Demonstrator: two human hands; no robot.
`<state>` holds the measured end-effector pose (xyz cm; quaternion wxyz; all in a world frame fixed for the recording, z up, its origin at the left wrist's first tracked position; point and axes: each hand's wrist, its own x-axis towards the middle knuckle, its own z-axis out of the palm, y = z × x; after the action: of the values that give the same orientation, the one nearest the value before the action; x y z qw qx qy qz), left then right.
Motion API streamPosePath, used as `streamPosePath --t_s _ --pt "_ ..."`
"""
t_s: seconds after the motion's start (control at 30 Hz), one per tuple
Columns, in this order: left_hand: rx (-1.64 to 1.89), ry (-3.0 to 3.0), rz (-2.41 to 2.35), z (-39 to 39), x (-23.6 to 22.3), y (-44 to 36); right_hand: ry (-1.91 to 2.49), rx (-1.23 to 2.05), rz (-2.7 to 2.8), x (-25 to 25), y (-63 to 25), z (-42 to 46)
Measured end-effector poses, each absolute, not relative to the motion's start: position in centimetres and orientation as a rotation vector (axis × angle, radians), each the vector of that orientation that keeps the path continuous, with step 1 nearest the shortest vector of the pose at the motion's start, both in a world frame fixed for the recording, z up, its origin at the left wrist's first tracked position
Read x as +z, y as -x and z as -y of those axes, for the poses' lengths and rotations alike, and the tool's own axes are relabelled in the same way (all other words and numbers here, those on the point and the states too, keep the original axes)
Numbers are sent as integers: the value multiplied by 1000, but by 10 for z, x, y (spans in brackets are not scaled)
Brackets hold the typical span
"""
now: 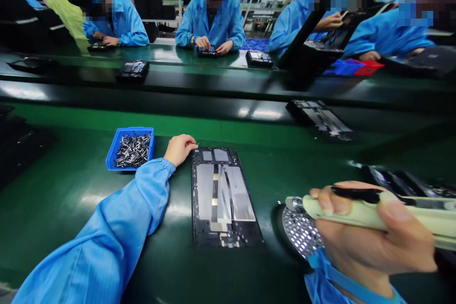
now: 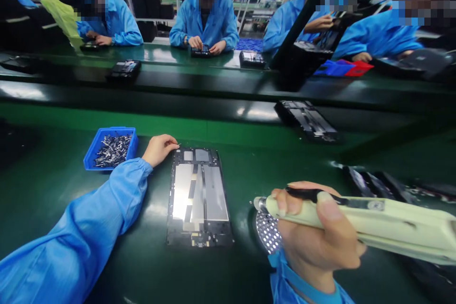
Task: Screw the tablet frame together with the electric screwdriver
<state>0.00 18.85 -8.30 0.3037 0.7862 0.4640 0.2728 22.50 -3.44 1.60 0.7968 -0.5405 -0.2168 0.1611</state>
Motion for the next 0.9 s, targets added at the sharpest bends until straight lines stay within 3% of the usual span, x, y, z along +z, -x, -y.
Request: streamPosePath --t_s 0.37,0.63,0.9 --pt "752 -2000 -1089 -188 -98 1 1007 609 722 34 -175 -37" --pt "725 -1858 -1173 -189 -108 -1 987 737 791 8 -126 -134" --pt "676 -1763 -1222 -187 -105 -6 1005 771 767 -16 -112 -162"
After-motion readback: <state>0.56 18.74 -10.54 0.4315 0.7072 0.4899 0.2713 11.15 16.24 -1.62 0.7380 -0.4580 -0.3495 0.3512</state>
